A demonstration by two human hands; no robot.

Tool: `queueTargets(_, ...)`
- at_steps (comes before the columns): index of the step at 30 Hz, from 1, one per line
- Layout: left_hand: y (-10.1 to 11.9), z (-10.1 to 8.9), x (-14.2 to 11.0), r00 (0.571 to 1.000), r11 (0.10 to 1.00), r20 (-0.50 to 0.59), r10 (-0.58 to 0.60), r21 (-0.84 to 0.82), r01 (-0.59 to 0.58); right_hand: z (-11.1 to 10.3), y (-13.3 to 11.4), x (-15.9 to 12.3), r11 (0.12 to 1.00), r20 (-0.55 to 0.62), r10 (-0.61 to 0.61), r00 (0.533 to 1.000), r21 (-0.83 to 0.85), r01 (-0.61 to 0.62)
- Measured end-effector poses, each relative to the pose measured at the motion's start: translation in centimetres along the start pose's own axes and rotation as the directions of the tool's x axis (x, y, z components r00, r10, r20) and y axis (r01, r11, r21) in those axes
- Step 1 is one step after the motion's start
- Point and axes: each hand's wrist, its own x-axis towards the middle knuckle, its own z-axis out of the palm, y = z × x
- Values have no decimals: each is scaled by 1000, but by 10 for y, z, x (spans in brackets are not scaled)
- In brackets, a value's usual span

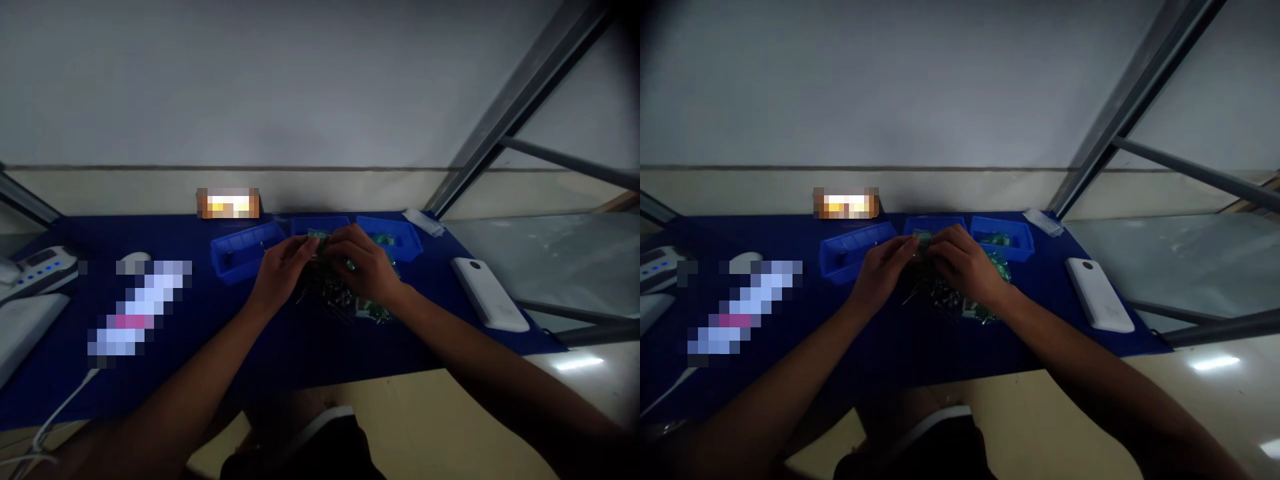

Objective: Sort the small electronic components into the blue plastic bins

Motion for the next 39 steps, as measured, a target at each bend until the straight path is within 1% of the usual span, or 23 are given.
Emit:
queueTargets(2, -5, -2, 3, 1000, 1000, 2, -16, -27, 16, -1, -1, -1, 998, 51, -44, 998, 35, 42)
queueTargets(4, -10, -4, 5, 1000, 999, 5, -25, -35, 25, -1, -5, -1, 998, 75, -15, 997, 64, 11)
queueTargets(6, -14, -5, 7, 1000, 1000, 1, -15, -24, 15, 1, -9, -1, 991, 12, 100, 995, 92, -101)
queueTargets(7, -14, -5, 7, 1000, 1000, -1, -9, -20, 9, 3, -11, -1, 977, -42, 181, 983, 121, -175)
queueTargets(9, -14, -4, 8, 1000, 999, -3, -1, -32, 1, 8, -11, -1, 925, -123, 338, 933, 224, -306)
queueTargets(11, -12, -2, 7, 1000, 998, 13, 4, -62, -3, 13, -8, -1, 859, -135, 455, 880, 328, -394)
queueTargets(13, -10, -2, 6, 999, 998, 29, 23, -64, -21, 15, -4, -1, 794, -106, 537, 837, 399, -459)
queueTargets(15, -9, -2, 5, 999, 998, 26, 48, -42, -47, 15, -1, 0, 725, -32, 588, 808, 465, -509)
queueTargets(17, -9, -3, 5, 998, 997, 23, 67, -27, -66, 13, 0, 0, 656, 63, 602, 796, 530, -537)
queueTargets(19, -10, -4, 5, 997, 997, 37, 73, -27, -72, 11, 1, 0, 617, 121, 593, 796, 567, -546)
queueTargets(21, -11, -3, 5, 996, 996, 26, 88, -15, -87, 10, 1, 0, 623, 125, 595, 794, 553, -553)
queueTargets(22, -11, -3, 5, 995, 995, 0, 103, -3, -103, 10, 2, 0, 642, 105, 602, 792, 527, -558)
queueTargets(24, -10, -1, 4, 985, 986, -58, 162, 39, -160, 9, 1, 0, 699, 8, 620, 785, 449, -557)
queueTargets(25, -9, 0, 3, 979, 980, -65, 195, 63, -191, 9, 1, 0, 729, -60, 621, 781, 410, -548)
queueTargets(26, -8, 0, 1, 973, 972, -49, 225, 81, -220, 9, 0, 0, 754, -122, 616, 779, 381, -536)
queueTargets(27, -7, 1, 0, 969, 965, -9, 245, 93, -244, 9, 0, 0, 771, -160, 605, 780, 366, -522)
queueTargets(28, -6, 2, -1, 965, 961, 34, 258, 98, -260, 9, -1, 0, 782, -167, 589, 791, 365, -505)
queueTargets(30, -6, 3, -1, 960, 957, 101, 262, 99, -272, 7, -3, 0, 802, -93, 531, 843, 377, -464)
queueTargets(32, -7, 2, -1, 960, 959, 111, 258, 91, -268, 6, -5, -1, 849, 14, 420, 907, 348, -399)
queueTargets(34, -8, 1, 1, 959, 956, 96, 266, 98, -275, 6, -5, -2, 900, 54, 329, 943, 284, -330)
queueTargets(36, -9, 0, 3, 957, 950, 71, 281, 122, -288, 7, -6, -2, 918, 10, 323, 946, 241, -316)
queueTargets(37, -10, -1, 4, 958, 948, 58, 282, 135, -288, 7, -6, -2, 914, -34, 349, 937, 235, -332)
queueTargets(39, -10, -2, 5, 967, 958, 36, 251, 131, -253, 8, -7, -1, 893, -121, 413, 903, 250, -375)
